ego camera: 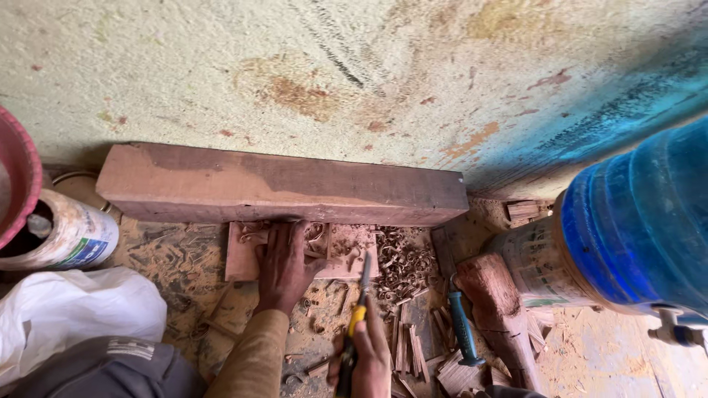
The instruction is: The person uses a chisel and a wooden mallet to carve a rectangular wooden block resting on the floor. They repeatedly strike the chisel to remove wood shavings, occasionally pausing to clear debris from the work surface.
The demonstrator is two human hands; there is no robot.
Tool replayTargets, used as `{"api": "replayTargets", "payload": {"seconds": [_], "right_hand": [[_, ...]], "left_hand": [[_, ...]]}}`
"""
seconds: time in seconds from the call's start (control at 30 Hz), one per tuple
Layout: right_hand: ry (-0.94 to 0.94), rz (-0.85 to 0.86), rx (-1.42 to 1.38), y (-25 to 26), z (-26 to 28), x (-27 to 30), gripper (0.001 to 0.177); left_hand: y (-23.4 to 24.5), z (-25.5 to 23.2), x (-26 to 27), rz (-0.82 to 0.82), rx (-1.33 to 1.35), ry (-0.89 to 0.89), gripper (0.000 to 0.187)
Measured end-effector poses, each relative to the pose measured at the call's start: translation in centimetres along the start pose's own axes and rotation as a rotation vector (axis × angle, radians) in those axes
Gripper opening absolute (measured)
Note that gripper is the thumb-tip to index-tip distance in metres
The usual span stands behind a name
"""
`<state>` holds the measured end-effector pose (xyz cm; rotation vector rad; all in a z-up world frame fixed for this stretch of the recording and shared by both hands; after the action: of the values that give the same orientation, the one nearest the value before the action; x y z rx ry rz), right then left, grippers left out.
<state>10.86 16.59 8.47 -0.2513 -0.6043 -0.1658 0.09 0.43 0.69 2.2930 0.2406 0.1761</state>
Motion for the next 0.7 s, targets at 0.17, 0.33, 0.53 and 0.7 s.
{"api": "replayTargets", "payload": {"seconds": [0.17,0.33,0.53,0.7], "right_hand": [[0.005,0.03,0.319,0.9,-0.3,-0.5,0.058],[-0.025,0.139,0.582,1.6,-1.4,-0.1,0.058],[0.153,0.206,0.594,1.6,-3.9,-1.7,0.056],[0.221,0.149,0.766,-0.6,-2.1,-4.5,0.055]], "left_hand": [[-1.2,0.3,0.5,0.008,-0.013,-0.02,0.095],[-1.8,0.5,-0.2,0.091,0.127,0.137,0.106],[-0.6,0.0,-0.6,0.065,0.087,0.106,0.101],[0.4,-0.6,-0.9,0.232,0.176,0.287,0.107]]}}
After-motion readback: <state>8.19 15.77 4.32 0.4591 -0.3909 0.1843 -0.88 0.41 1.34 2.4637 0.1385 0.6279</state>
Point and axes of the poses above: each hand's wrist, its own x-axis away from the middle knuckle, its own y-axis out of the back of the hand, z = x × y, the point moved 1 cm from there along -x, towards the middle knuckle, and after that the axes turned 1 degree about z, right-handed, at the moved point
